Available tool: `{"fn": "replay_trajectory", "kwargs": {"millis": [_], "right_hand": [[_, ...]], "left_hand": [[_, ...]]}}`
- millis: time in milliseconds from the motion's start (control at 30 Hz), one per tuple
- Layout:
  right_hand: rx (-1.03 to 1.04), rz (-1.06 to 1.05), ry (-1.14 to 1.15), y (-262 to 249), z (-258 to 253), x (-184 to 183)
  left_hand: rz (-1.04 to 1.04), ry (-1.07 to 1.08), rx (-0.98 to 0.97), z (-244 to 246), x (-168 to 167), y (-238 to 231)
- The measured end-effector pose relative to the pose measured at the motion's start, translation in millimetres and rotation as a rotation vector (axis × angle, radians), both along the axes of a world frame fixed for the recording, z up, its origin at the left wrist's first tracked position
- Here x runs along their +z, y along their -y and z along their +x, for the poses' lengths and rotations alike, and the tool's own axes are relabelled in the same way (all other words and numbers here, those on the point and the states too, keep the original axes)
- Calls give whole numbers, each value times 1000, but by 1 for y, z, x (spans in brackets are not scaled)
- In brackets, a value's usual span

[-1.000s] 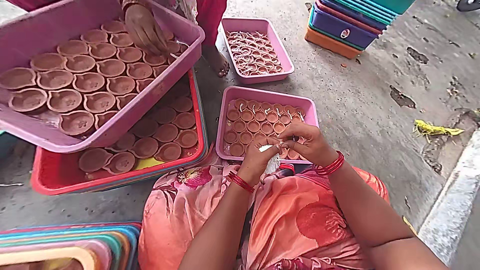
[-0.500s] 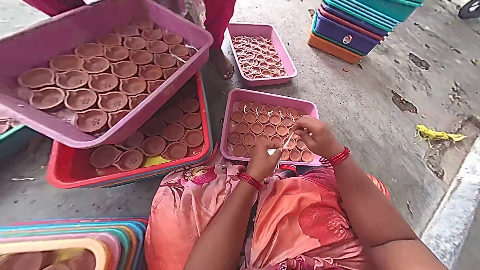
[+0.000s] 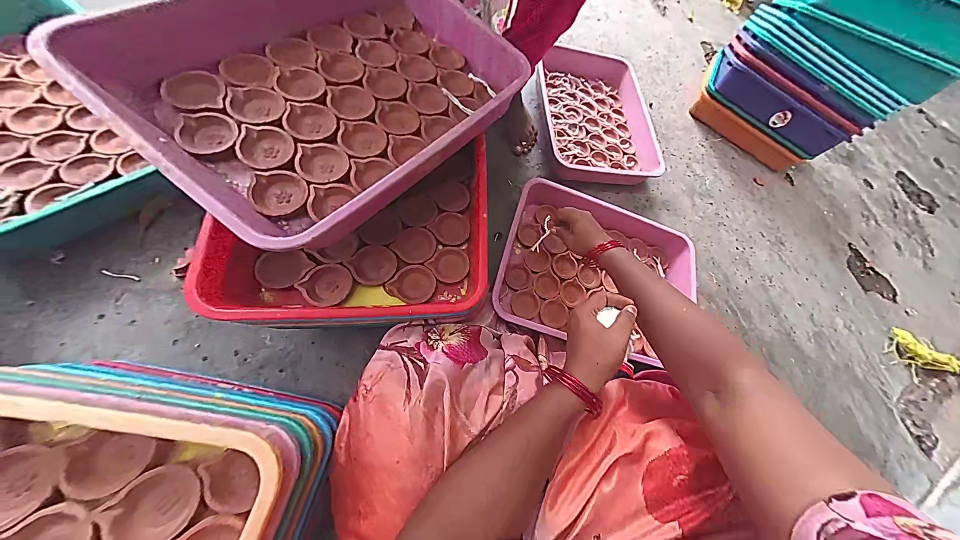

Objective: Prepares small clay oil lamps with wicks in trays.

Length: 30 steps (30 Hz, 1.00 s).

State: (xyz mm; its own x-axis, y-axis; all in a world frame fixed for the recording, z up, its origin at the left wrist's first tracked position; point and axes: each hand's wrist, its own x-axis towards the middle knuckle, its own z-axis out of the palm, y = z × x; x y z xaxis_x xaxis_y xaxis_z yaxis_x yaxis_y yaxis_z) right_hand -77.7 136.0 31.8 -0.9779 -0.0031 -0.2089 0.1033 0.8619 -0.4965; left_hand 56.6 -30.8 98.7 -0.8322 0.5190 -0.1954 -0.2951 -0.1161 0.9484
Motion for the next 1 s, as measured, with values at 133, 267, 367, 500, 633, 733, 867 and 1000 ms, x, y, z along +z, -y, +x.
{"fn": "replay_trajectory", "kwargs": {"millis": [133, 267, 367, 500, 633, 733, 867, 1000], "right_hand": [[-48, 84, 52, 1, -34, -35], [-88, 200, 70, -1, -43, -42], [-88, 241, 73, -2, -44, -44], [-114, 230, 70, -5, -44, -47], [-210, 151, 64, -8, -37, -39], [-315, -13, -38, -19, -22, -26], [-424, -293, -244, -23, 25, 25], [-429, -526, -314, -4, 103, 92]], "left_hand": [[159, 220, 109, -4, 0, -2], [169, 305, 73, -4, 3, -1], [163, 296, 69, -3, 4, -2], [177, 311, 74, -3, 4, -1], [254, 340, 111, -3, 4, -1], [352, 439, 163, -4, 3, -1], [476, 520, 252, -2, 0, 0], [559, 498, 242, 1, 0, 0]]}}
